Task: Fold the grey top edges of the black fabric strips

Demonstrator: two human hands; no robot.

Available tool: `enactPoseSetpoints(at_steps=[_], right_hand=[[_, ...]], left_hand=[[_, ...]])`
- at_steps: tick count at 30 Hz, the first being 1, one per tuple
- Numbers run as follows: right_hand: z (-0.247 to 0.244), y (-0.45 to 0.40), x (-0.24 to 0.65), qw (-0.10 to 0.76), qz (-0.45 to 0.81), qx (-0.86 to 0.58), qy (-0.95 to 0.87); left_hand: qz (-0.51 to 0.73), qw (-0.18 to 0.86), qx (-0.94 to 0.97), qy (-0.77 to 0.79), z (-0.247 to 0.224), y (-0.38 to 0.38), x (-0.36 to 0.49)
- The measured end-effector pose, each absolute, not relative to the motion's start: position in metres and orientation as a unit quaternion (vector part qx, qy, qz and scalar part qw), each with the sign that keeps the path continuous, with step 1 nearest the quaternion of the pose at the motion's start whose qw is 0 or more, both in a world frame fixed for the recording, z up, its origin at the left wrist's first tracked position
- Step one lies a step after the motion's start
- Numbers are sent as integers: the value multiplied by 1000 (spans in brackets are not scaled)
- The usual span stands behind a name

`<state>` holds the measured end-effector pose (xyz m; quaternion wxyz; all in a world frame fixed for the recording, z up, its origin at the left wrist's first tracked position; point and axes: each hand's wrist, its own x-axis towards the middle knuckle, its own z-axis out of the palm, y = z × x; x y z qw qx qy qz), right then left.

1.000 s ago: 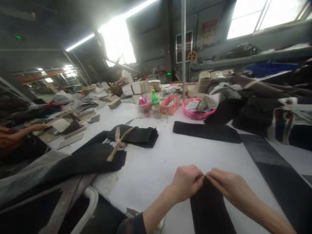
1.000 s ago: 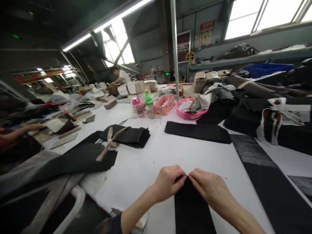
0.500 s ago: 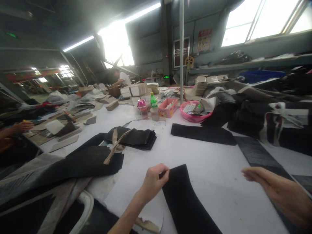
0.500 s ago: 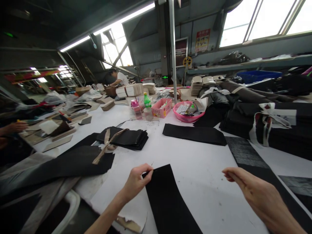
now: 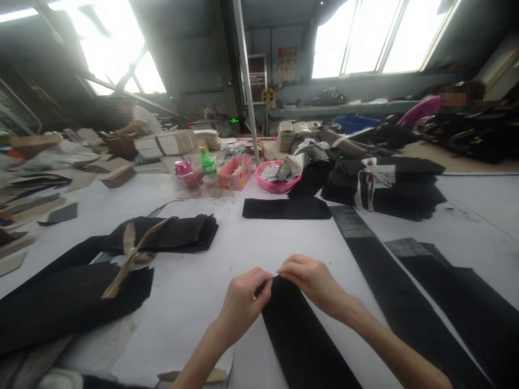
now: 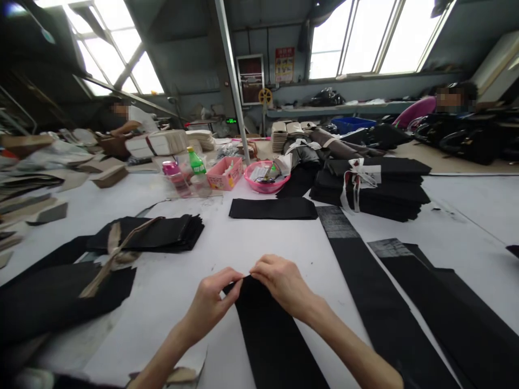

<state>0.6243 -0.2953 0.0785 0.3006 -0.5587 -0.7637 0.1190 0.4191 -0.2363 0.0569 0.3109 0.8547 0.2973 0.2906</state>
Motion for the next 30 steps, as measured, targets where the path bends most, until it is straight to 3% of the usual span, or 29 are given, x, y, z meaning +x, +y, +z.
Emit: enactPoseSetpoints(at_steps=[5, 12, 15, 19, 24, 30], right_hand=[[80, -304, 617, 236, 41, -563, -791], [93, -321, 669, 249, 18, -642, -725], [89, -320, 676, 215, 25, -648, -730], [82, -309, 647, 173, 16, -612, -772], [89, -298, 616, 166, 4, -575, -801], [95, -304, 622, 165, -2, -585, -794]], left_hand=[[260, 263, 885, 284, 60, -242, 413], [273, 285, 844, 364, 42, -216, 359], [263, 300, 829, 392, 37, -207, 348], [305, 276, 833, 371, 45, -216, 378], [235, 266, 883, 306, 59, -233, 427], [228, 270, 884, 305, 61, -235, 428]])
